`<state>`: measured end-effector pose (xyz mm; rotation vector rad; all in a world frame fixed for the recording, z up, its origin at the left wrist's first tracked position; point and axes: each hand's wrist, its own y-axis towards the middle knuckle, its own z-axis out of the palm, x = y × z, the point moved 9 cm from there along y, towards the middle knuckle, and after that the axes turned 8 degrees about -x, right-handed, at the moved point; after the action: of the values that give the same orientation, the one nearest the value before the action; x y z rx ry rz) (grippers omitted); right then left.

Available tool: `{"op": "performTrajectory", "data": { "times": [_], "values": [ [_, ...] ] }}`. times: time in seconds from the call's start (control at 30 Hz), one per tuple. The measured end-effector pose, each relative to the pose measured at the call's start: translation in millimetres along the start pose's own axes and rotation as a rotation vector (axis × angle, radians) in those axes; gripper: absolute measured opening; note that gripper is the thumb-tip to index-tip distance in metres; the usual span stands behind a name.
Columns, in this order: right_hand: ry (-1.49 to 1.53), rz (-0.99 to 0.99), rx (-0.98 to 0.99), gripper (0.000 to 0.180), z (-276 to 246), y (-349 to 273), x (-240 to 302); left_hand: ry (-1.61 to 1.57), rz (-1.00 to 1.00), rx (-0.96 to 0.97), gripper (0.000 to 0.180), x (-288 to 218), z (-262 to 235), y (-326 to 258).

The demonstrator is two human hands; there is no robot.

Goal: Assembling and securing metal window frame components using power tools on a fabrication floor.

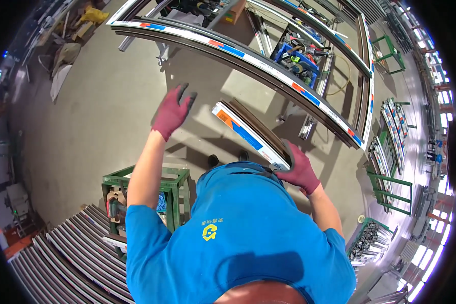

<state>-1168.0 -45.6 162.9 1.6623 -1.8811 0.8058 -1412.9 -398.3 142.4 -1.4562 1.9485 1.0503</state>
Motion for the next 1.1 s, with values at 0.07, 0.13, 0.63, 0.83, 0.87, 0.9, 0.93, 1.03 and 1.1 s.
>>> {"op": "performTrajectory", "data": {
  "times": [0.07, 0.13, 0.63, 0.83, 0.87, 0.9, 0.93, 1.03, 1.1],
  "values": [
    [0.021, -0.029, 0.014, 0.104, 3, 2, -6, -0.172, -0.032, 0.06, 0.04, -36, -5, -11],
    [0.013, -0.028, 0.012, 0.104, 2, 3, -2, -0.34, -0.068, 0.121, 0.039, -63, -4, -21],
    [-0.28, -0.161, -0.042, 0.102, -7, 9, -3, 0.635, 0.461, 0.035, 0.02, -119, 47, -66],
    [-0.298, -0.226, -0.043, 0.104, -13, 14, -6, 0.587, 0.455, 0.138, 0.022, -131, 70, -78],
    [-0.298, -0.224, -0.064, 0.104, -17, 19, -6, 0.563, 0.443, 0.196, 0.024, -131, 75, -78],
    [-0.309, -0.206, -0.037, 0.104, -15, 22, -9, 0.541, 0.426, 0.254, 0.026, -132, 78, -81],
    [-0.319, -0.187, -0.009, 0.103, -10, 26, -12, 0.508, 0.354, 0.399, 0.045, -134, 93, -90],
    [-0.32, -0.226, -0.044, 0.095, -2, 35, -7, 0.276, 0.81, 0.311, 0.071, -216, 108, -113],
    [-0.33, -0.251, 0.058, 0.094, 14, 46, 4, 0.447, 0.875, 0.334, 0.082, -210, 136, -112]
  ]
}}
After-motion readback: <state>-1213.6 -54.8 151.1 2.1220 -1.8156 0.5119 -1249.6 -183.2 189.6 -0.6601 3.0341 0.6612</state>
